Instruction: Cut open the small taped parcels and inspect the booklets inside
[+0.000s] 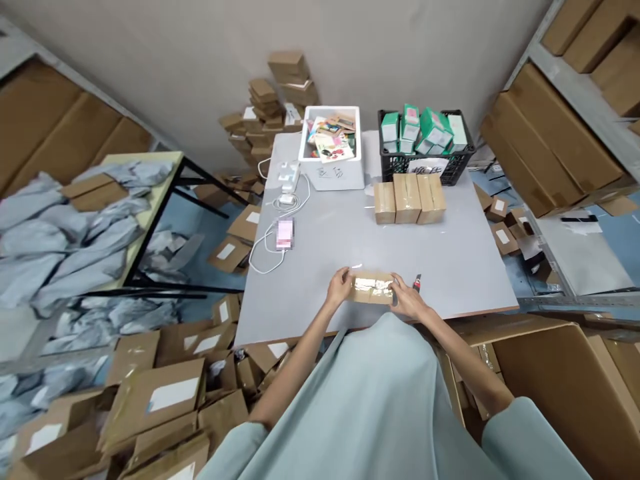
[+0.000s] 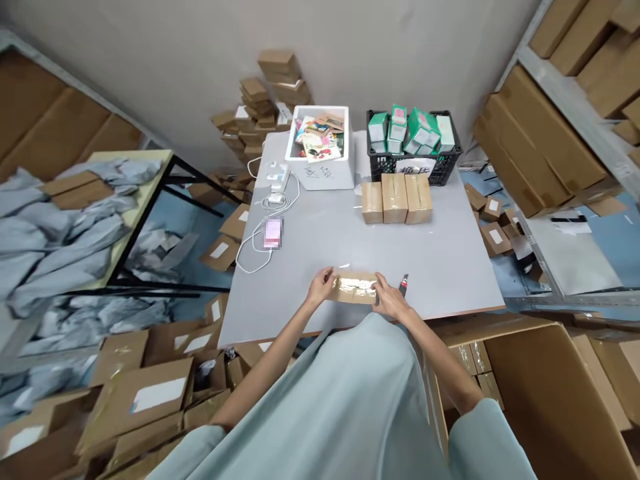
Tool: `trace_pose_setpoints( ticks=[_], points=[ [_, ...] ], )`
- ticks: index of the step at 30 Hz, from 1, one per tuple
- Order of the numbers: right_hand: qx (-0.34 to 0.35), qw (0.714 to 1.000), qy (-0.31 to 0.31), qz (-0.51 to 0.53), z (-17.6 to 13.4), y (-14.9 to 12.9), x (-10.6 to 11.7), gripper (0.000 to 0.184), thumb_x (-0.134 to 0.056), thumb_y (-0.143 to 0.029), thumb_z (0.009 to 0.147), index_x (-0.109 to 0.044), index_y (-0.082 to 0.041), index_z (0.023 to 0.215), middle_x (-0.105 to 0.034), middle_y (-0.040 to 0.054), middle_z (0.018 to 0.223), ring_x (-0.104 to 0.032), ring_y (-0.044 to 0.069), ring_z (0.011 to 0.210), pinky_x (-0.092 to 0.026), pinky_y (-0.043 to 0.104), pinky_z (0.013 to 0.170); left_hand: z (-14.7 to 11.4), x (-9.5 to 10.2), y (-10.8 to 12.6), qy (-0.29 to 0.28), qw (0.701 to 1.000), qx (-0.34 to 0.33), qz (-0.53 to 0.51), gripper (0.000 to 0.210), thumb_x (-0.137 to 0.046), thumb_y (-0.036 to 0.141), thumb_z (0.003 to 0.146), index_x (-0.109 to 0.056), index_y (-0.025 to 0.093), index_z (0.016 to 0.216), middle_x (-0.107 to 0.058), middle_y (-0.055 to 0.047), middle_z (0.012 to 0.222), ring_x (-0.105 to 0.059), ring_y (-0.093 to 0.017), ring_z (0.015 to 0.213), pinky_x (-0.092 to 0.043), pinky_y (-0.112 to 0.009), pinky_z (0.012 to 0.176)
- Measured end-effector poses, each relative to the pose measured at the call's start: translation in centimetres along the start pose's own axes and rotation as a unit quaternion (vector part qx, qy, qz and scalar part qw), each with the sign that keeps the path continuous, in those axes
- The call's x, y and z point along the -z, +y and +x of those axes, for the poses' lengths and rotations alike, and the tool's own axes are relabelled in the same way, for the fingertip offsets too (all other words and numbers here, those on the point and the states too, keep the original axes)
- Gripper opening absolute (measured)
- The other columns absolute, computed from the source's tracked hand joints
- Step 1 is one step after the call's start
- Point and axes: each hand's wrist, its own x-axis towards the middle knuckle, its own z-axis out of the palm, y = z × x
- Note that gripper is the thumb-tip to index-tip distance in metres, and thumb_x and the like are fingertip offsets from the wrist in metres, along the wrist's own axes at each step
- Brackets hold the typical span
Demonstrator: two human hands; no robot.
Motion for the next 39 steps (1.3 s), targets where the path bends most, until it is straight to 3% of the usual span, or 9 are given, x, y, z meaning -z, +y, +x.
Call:
trace_pose_setpoints(
  ticks=[3, 6, 8, 11, 14, 18, 25, 31, 39],
  points=[
    [0.005, 1.000, -0.010, 0.020, 1.1, 0.4, -0.7, 0.059, -0.081, -0.027, 0.088, -0.061, -0.024, 0.143, -0.024, 0.0195, 0.185, -0.078, 0.034, 0.115, -0.065, 0.051, 0.094, -2.6, 0.6, -2.0, 0.016, 1.000, 0.013, -0.015, 0.045, -0.063, 0.034, 0.100, -0.070, 0.018, 0.141, -0.069, -0.018, 0.153, -0.065, -0.033, 0.146, -0.049, -0.052, 0.128],
    [-0.019, 0.995, 0.028, 0.092, 2.2, 1.2, -1.5, 0.078, -0.082, -0.051, 0.091, -0.052, -0.026, 0.159, -0.022, 0.0210, 0.185, -0.072, 0.039, 0.131, -0.062, 0.059, 0.106, -4.5, 0.6, -3.1, 0.024, 0.999, 0.031, -0.034, 0.056, -0.057, 0.040, 0.107, -0.059, 0.016, 0.157, -0.061, -0.020, 0.164, -0.067, -0.030, 0.144, -0.055, -0.047, 0.122],
    [-0.046, 0.984, 0.073, 0.154, 3.1, 1.6, -2.1, 0.092, -0.075, -0.066, 0.095, -0.040, -0.026, 0.169, -0.023, 0.0221, 0.185, -0.067, 0.039, 0.141, -0.058, 0.059, 0.115, -4.9, 0.6, -3.5, 0.025, 0.998, 0.044, -0.039, 0.059, -0.053, 0.043, 0.110, -0.054, 0.015, 0.162, -0.058, -0.021, 0.166, -0.069, -0.030, 0.141, -0.058, -0.046, 0.118],
    [-0.105, 0.964, 0.116, 0.217, 5.1, 1.6, -3.2, 0.095, -0.054, -0.077, 0.102, -0.032, -0.020, 0.175, -0.032, 0.0250, 0.180, -0.060, 0.038, 0.150, -0.052, 0.057, 0.124, -4.5, 0.6, -3.7, 0.019, 0.998, 0.059, -0.028, 0.061, -0.050, 0.046, 0.111, -0.053, 0.011, 0.162, -0.060, -0.023, 0.164, -0.070, -0.032, 0.138, -0.056, -0.048, 0.119],
    [-0.149, 0.958, 0.142, 0.201, 7.0, 1.1, -4.1, 0.088, -0.035, -0.074, 0.109, -0.037, -0.011, 0.172, -0.040, 0.0280, 0.175, -0.051, 0.039, 0.158, -0.046, 0.058, 0.128, -3.1, 0.4, -3.3, 0.007, 0.998, 0.055, -0.005, 0.063, -0.050, 0.050, 0.112, -0.055, 0.011, 0.161, -0.061, -0.024, 0.162, -0.066, -0.035, 0.143, -0.050, -0.051, 0.125],
    [-0.111, 0.972, 0.181, 0.105, 8.4, 0.0, -5.2, 0.077, -0.026, -0.064, 0.114, -0.052, -0.010, 0.161, -0.043, 0.0269, 0.174, -0.042, 0.037, 0.164, -0.038, 0.058, 0.133, -1.6, -0.3, -2.1, -0.008, 0.999, 0.020, 0.026, 0.061, -0.049, 0.051, 0.112, -0.058, 0.012, 0.158, -0.061, -0.023, 0.161, -0.057, -0.037, 0.152, -0.043, -0.053, 0.130],
    [-0.122, 0.971, 0.187, 0.085, 7.8, -1.1, -5.9, 0.058, -0.021, -0.049, 0.119, -0.065, -0.019, 0.140, -0.070, 0.0185, 0.142, -0.068, 0.029, 0.132, -0.054, 0.045, 0.114, -2.4, -1.1, -1.4, 0.017, 0.997, -0.046, 0.056, 0.047, -0.038, 0.044, 0.117, -0.069, 0.018, 0.140, -0.072, -0.018, 0.138, -0.068, -0.032, 0.131, -0.050, -0.046, 0.118],
    [-0.137, 0.971, 0.181, 0.076, 7.6, -1.3, -5.7, 0.054, -0.019, -0.046, 0.120, -0.068, -0.022, 0.127, -0.074, 0.0141, 0.125, -0.069, 0.028, 0.117, -0.053, 0.040, 0.106, -2.7, -1.0, -1.4, 0.021, 0.995, -0.044, 0.085, 0.037, -0.038, 0.038, 0.117, -0.072, 0.022, 0.115, -0.073, -0.014, 0.113, -0.069, -0.030, 0.112, -0.052, -0.042, 0.105],
    [-0.139, 0.970, 0.178, 0.087, 7.5, -1.2, -5.9, 0.055, -0.019, -0.047, 0.119, -0.069, -0.022, 0.121, -0.073, 0.0144, 0.121, -0.067, 0.028, 0.113, -0.053, 0.040, 0.103, -3.0, -0.9, -1.1, 0.009, 0.995, -0.021, 0.101, 0.040, -0.034, 0.037, 0.118, -0.069, 0.023, 0.106, -0.071, -0.013, 0.109, -0.067, -0.029, 0.108, -0.051, -0.041, 0.102]
  ],
)
